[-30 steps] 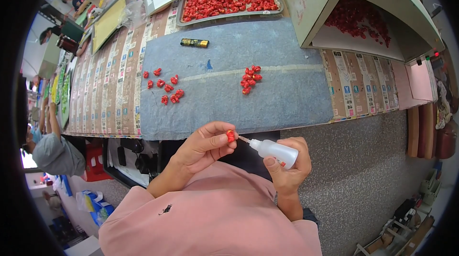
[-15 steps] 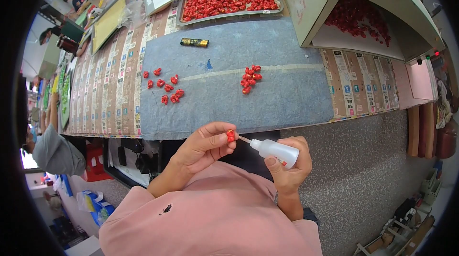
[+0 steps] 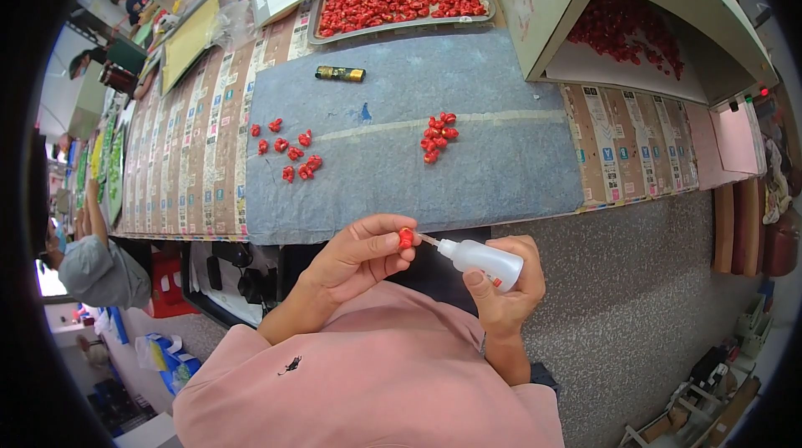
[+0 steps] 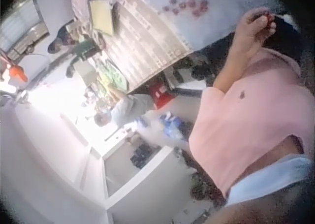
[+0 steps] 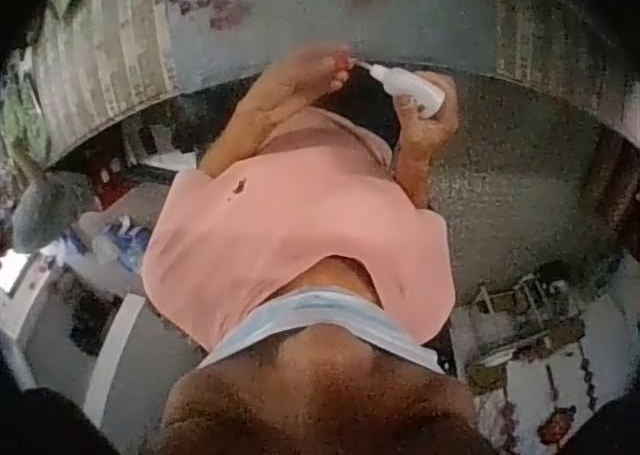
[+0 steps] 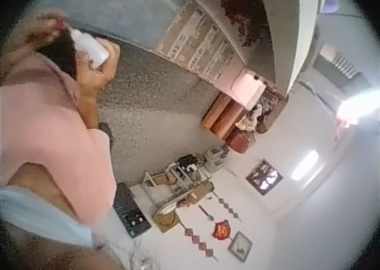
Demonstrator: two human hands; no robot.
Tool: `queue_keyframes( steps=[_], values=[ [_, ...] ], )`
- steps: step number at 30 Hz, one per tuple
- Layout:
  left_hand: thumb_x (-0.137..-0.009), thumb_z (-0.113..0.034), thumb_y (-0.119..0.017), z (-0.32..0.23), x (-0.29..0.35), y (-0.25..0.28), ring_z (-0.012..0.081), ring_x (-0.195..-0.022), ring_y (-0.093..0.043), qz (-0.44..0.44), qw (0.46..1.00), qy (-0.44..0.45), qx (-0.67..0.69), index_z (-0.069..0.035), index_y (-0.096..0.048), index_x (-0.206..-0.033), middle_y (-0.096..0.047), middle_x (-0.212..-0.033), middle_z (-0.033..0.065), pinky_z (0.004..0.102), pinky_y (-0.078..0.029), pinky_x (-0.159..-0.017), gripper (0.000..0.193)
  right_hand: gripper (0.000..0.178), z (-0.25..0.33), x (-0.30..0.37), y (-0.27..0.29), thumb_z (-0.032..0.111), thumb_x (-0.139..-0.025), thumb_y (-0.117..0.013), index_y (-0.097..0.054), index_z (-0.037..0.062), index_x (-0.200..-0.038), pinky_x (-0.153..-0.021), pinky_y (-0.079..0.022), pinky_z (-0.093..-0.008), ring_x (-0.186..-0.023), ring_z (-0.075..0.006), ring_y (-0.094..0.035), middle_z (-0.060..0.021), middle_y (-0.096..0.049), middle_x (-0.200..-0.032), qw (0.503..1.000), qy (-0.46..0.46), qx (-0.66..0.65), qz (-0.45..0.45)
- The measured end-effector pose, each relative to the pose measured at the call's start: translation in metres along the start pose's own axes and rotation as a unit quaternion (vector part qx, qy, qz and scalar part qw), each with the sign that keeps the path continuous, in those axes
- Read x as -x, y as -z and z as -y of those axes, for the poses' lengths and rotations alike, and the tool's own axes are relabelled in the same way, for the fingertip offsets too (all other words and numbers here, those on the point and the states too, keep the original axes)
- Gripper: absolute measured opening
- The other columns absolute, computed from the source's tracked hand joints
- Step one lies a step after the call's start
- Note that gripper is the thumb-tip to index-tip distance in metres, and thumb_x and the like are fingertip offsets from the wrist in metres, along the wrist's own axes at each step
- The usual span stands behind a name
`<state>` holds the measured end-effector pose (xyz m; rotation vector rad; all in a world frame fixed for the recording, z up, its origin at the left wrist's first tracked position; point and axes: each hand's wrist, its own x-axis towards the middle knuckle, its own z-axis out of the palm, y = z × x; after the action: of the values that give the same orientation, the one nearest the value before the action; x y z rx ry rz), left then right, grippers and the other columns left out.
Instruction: The person assembles small red decorative pieces by hand, retrieving parts from a heating chamber and tray, applying adhesive from a squeeze bottle, and attaching the components together on the work surface.
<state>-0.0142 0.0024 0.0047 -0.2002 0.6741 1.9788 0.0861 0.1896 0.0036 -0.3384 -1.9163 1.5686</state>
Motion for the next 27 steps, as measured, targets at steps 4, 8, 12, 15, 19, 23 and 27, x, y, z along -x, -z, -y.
queue_keyframes(
  steps=[4, 8, 12, 15, 19, 23, 27],
  values=[
    [-0.090, -0.005, -0.057, 0.0000, 0.0000, -0.0011, 0.0170, -0.092, -0.065, -0.007, 1.000, 0.004, 0.003, 0.003, -0.055, -0.118, -0.064, -0.106, 0.0127, 0.0258, -0.056, -0.079, 0.029, 0.043, 0.0018, 0.0001, -0.0005, 0.034, -0.072, -0.080, -0.060, 0.0010, -0.091, -0.062, -0.041, -0.0257, -0.073, -0.0142, -0.053, -0.0069, -0.055, -0.084, 1.000, -0.002, -0.003, 0.002],
    [-0.091, -0.005, -0.057, 0.0001, -0.0007, -0.0018, 0.0173, -0.092, -0.065, -0.004, 1.000, 0.003, 0.003, 0.003, -0.055, -0.118, -0.064, -0.106, 0.0130, 0.0257, -0.056, -0.080, 0.029, 0.043, 0.0017, -0.0004, -0.0015, 0.034, -0.072, -0.080, -0.060, 0.0009, -0.091, -0.063, -0.041, -0.0260, -0.073, -0.0142, -0.052, -0.0067, -0.055, -0.084, 1.000, 0.001, -0.005, -0.003],
    [-0.091, -0.005, -0.057, 0.0010, -0.0014, 0.0003, 0.0171, -0.091, -0.065, -0.007, 1.000, 0.006, 0.001, 0.003, -0.055, -0.118, -0.064, -0.106, 0.0125, 0.0256, -0.056, -0.080, 0.029, 0.043, 0.0020, -0.0011, -0.0004, 0.034, -0.072, -0.079, -0.059, 0.0007, -0.091, -0.062, -0.041, -0.0264, -0.073, -0.0146, -0.052, -0.0067, -0.055, -0.083, 1.000, 0.016, 0.008, 0.010],
    [-0.090, -0.004, -0.057, 0.0015, -0.0019, 0.0003, 0.0168, -0.091, -0.065, -0.007, 1.000, 0.006, 0.003, 0.003, -0.056, -0.118, -0.064, -0.106, 0.0119, 0.0252, -0.056, -0.080, 0.029, 0.043, 0.0019, -0.0005, 0.0001, 0.034, -0.072, -0.079, -0.059, 0.0006, -0.091, -0.062, -0.041, -0.0267, -0.073, -0.0148, -0.052, -0.0069, -0.055, -0.083, 1.000, 0.019, 0.008, 0.012],
    [-0.090, -0.005, -0.057, 0.0019, -0.0025, 0.0008, 0.0165, -0.091, -0.065, -0.003, 1.000, 0.003, -0.002, 0.002, -0.056, -0.118, -0.064, -0.105, 0.0113, 0.0251, -0.056, -0.080, 0.028, 0.043, 0.0014, -0.0003, 0.0013, 0.034, -0.072, -0.080, -0.059, 0.0007, -0.091, -0.062, -0.041, -0.0269, -0.072, -0.0150, -0.052, -0.0069, -0.055, -0.082, 1.000, 0.019, 0.007, 0.018],
    [-0.090, -0.005, -0.058, 0.0022, -0.0024, 0.0007, 0.0163, -0.091, -0.065, -0.008, 1.000, 0.002, -0.007, 0.002, -0.056, -0.118, -0.064, -0.104, 0.0110, 0.0253, -0.056, -0.080, 0.029, 0.043, 0.0016, 0.0000, 0.0017, 0.033, -0.072, -0.080, -0.059, 0.0007, -0.090, -0.061, -0.040, -0.0270, -0.071, -0.0153, -0.052, -0.0068, -0.055, -0.081, 0.999, 0.031, 0.018, 0.020],
    [-0.090, -0.006, -0.059, 0.0023, -0.0022, -0.0005, 0.0160, -0.091, -0.065, -0.020, 1.000, 0.004, -0.014, 0.002, -0.056, -0.118, -0.063, -0.105, 0.0108, 0.0253, -0.055, -0.081, 0.029, 0.042, 0.0010, 0.0005, 0.0037, 0.033, -0.072, -0.080, -0.059, 0.0010, -0.090, -0.060, -0.040, -0.0272, -0.070, -0.0154, -0.052, -0.0066, -0.055, -0.080, 0.999, 0.030, 0.015, 0.019]
  ],
)
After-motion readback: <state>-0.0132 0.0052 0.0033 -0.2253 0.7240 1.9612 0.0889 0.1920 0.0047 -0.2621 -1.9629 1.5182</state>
